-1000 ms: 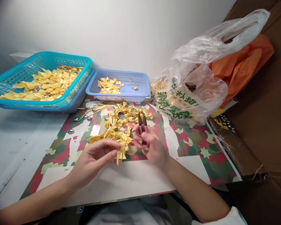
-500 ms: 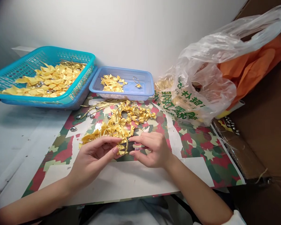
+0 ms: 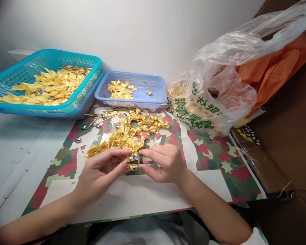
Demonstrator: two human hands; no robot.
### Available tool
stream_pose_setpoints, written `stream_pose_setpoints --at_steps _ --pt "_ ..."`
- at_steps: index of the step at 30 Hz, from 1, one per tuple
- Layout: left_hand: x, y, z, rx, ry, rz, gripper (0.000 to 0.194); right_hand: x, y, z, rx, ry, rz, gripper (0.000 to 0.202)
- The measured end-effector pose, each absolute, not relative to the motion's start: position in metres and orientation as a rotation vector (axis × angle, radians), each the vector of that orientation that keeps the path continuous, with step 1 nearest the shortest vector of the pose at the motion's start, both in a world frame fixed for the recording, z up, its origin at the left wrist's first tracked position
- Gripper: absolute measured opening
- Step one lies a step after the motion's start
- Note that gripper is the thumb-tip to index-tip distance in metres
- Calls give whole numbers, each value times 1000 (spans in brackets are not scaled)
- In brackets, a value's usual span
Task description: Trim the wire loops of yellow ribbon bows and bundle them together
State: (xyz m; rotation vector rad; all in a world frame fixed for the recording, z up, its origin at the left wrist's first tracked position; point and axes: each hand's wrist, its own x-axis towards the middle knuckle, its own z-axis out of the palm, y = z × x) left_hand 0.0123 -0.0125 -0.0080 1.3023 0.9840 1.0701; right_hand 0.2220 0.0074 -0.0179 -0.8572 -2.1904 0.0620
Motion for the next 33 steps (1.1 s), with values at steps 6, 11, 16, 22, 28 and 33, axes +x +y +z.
stream_pose_setpoints --at_steps 6,11,16,22,28,33 --pt "13 -11 -5 1306 1017 1066 16 223 7 -16 -867 -2208 38 21" --pt "13 -13 -7 1321 996 1071 17 221 6 -14 -876 -2227 10 17" --pt "12 -12 -10 1317 987 1061 18 221 6 -13 -885 -2224 -18 17" --pt "12 -12 -12 1328 1000 1059 19 223 7 -11 -865 -2220 -69 18" --pt "11 -13 -12 1334 996 1055 20 222 7 -11 -851 -2222 -78 17" --pt "11 -13 -13 1341 992 1044 21 222 6 -12 -858 -2233 -130 16"
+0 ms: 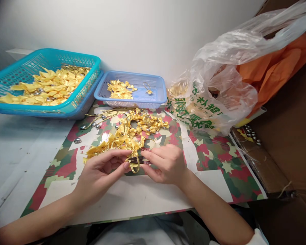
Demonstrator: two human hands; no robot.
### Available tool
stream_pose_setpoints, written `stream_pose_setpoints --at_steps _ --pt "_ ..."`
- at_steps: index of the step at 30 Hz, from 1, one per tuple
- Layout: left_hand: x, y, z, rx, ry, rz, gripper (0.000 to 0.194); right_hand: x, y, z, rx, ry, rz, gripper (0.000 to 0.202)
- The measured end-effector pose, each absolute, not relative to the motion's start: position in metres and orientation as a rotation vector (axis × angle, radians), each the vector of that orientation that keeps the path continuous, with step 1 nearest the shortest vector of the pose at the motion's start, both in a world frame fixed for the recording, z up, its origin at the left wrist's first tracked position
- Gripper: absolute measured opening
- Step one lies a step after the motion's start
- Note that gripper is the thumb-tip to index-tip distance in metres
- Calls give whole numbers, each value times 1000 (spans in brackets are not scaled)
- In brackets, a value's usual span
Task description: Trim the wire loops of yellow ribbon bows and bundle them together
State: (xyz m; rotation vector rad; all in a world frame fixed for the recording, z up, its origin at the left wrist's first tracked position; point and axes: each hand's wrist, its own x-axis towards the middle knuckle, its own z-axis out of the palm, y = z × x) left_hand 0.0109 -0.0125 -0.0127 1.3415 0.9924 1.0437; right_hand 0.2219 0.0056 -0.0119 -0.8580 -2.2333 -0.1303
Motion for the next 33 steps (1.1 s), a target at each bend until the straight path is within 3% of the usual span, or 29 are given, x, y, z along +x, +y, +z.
stream_pose_setpoints --at_steps 16,20,24,29,33 --pt "11 -12 -11 1312 1008 1037 20 223 5 -12 -872 -2200 -82 13" --pt "11 -12 -13 1281 1021 1031 19 227 10 -14 -983 -2089 123 17" --pt "11 -12 -14 1237 1030 1017 20 228 14 -15 -1162 -1817 422 35" --pt "13 -14 -12 1165 947 924 25 211 3 -15 -891 -1595 989 43" --pt "12 -13 -9 1088 877 815 32 208 -2 -13 -801 -1436 1051 42"
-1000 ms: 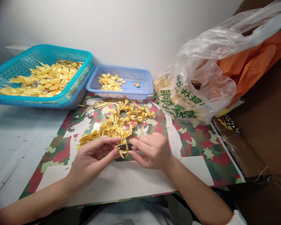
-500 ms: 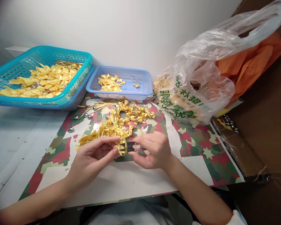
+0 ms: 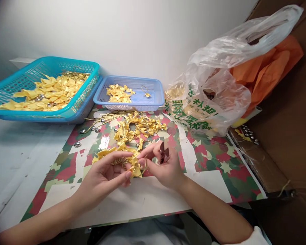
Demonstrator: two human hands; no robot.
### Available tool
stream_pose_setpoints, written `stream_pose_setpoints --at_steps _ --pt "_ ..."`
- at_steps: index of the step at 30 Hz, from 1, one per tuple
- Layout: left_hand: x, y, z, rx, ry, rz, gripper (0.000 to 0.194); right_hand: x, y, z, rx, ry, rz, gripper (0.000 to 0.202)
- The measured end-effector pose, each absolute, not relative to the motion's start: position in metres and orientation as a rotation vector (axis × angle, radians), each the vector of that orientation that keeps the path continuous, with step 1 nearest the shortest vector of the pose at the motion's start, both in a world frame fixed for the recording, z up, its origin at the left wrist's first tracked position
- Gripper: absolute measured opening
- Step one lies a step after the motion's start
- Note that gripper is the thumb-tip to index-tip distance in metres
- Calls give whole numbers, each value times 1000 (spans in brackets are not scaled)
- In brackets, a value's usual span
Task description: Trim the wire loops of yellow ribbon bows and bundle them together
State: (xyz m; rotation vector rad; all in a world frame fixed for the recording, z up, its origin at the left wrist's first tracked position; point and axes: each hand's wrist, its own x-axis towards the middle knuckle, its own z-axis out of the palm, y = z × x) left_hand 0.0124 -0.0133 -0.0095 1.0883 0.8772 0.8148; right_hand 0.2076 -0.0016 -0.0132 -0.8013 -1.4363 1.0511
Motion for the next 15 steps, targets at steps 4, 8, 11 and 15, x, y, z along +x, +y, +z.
stream_pose_setpoints --at_steps 4,8,11,15 --pt "9 -10 -9 928 758 791 45 215 1 -7 -869 -1334 969 41" --pt "10 -14 -10 942 696 763 64 210 -4 -8 -973 -1492 805 40" --pt "14 -21 -11 1036 769 726 72 197 -13 -16 -1047 -1627 796 33" --pt "17 -26 -12 1113 906 695 66 188 -19 -18 -978 -1628 875 29"
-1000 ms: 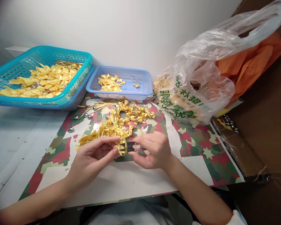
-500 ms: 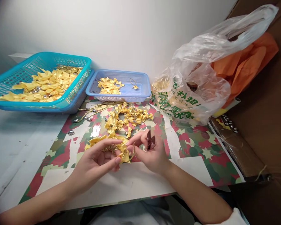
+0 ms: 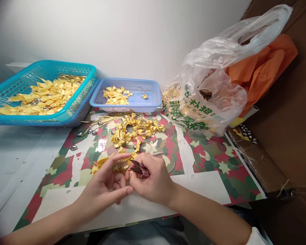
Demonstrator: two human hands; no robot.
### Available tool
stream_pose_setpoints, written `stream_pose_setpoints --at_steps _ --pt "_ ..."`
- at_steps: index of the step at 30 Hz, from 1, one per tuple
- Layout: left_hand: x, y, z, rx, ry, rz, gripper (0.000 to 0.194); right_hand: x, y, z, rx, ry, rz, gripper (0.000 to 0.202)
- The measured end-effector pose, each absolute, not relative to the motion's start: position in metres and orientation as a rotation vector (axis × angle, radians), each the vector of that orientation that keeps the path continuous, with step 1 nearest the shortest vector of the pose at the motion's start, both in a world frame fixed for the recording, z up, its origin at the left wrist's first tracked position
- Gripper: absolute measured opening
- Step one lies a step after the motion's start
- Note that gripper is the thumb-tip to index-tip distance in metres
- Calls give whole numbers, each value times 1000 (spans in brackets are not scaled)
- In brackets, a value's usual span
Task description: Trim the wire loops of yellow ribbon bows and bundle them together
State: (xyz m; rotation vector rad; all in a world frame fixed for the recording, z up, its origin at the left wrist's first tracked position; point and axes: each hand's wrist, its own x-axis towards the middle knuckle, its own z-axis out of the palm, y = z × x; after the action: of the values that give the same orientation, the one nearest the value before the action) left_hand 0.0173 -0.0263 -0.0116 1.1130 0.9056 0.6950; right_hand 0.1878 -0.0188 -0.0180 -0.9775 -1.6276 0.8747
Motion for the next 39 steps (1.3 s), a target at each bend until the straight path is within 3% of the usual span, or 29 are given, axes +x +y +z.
stream_pose_setpoints --at_steps 5,9,13,20,27,33,39 --pt "16 -21 -9 1009 844 651 52 202 -7 -12 -886 -1536 1114 34" --pt "13 -11 -4 640 760 636 49 215 10 -22 -1313 -1604 746 31" --pt "8 -4 -2 456 719 651 33 214 20 -35 -1516 -1957 424 26" --pt "3 -2 -2 400 690 792 27 211 25 -34 -1467 -1902 440 20" --pt "9 -4 2 545 933 848 22 215 19 -23 -1214 -1529 524 20" --pt "15 -6 -3 626 995 850 40 205 2 -18 -795 -1817 420 25" --pt "15 -4 -4 669 899 786 24 203 2 -22 -464 -2104 218 22"
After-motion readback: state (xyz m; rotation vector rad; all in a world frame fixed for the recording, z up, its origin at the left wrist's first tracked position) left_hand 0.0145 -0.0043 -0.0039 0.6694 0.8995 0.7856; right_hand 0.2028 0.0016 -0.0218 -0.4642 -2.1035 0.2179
